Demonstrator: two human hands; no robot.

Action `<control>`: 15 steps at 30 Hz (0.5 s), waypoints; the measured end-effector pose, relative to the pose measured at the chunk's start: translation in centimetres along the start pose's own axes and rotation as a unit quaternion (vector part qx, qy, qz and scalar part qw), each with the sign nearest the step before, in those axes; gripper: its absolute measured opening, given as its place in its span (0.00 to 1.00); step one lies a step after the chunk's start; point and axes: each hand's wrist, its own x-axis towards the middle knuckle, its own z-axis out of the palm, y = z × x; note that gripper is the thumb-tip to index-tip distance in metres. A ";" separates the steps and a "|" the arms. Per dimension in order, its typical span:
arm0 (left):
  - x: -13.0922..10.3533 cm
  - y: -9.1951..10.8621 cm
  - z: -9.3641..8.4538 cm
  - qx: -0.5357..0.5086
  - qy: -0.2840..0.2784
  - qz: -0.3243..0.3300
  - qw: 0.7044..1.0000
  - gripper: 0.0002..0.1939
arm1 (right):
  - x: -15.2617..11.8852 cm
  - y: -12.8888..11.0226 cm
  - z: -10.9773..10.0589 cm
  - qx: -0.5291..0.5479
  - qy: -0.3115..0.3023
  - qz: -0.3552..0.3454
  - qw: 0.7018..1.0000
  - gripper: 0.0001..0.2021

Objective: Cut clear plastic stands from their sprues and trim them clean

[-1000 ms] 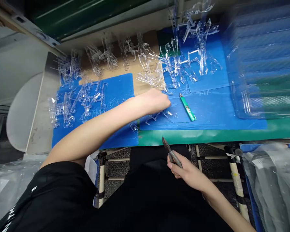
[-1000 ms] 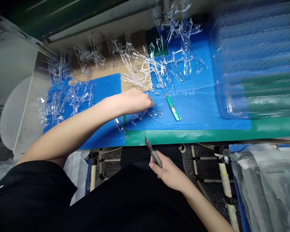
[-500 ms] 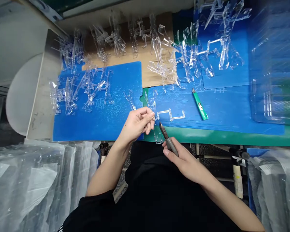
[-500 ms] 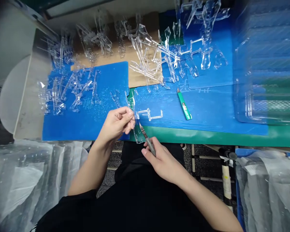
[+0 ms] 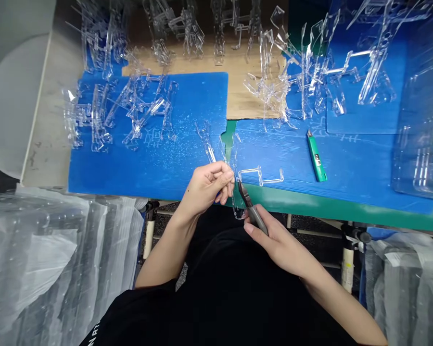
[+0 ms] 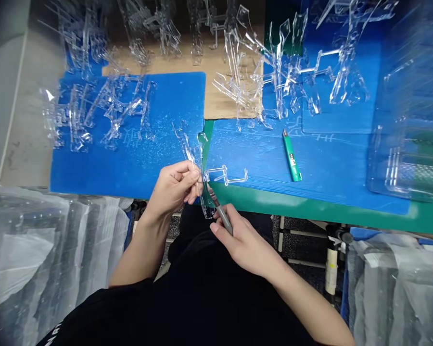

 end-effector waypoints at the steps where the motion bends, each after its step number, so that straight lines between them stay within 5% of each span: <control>1: -0.1 0.0 -0.1 0.002 -0.002 -0.001 1.000 0.20 | 0.1 0.0 0.1 0.001 0.001 -0.002 1.000 0.13; 15: -0.6 0.3 0.2 0.006 -0.008 -0.042 0.999 0.24 | -0.2 -0.2 -0.4 0.082 -0.066 0.002 0.994 0.14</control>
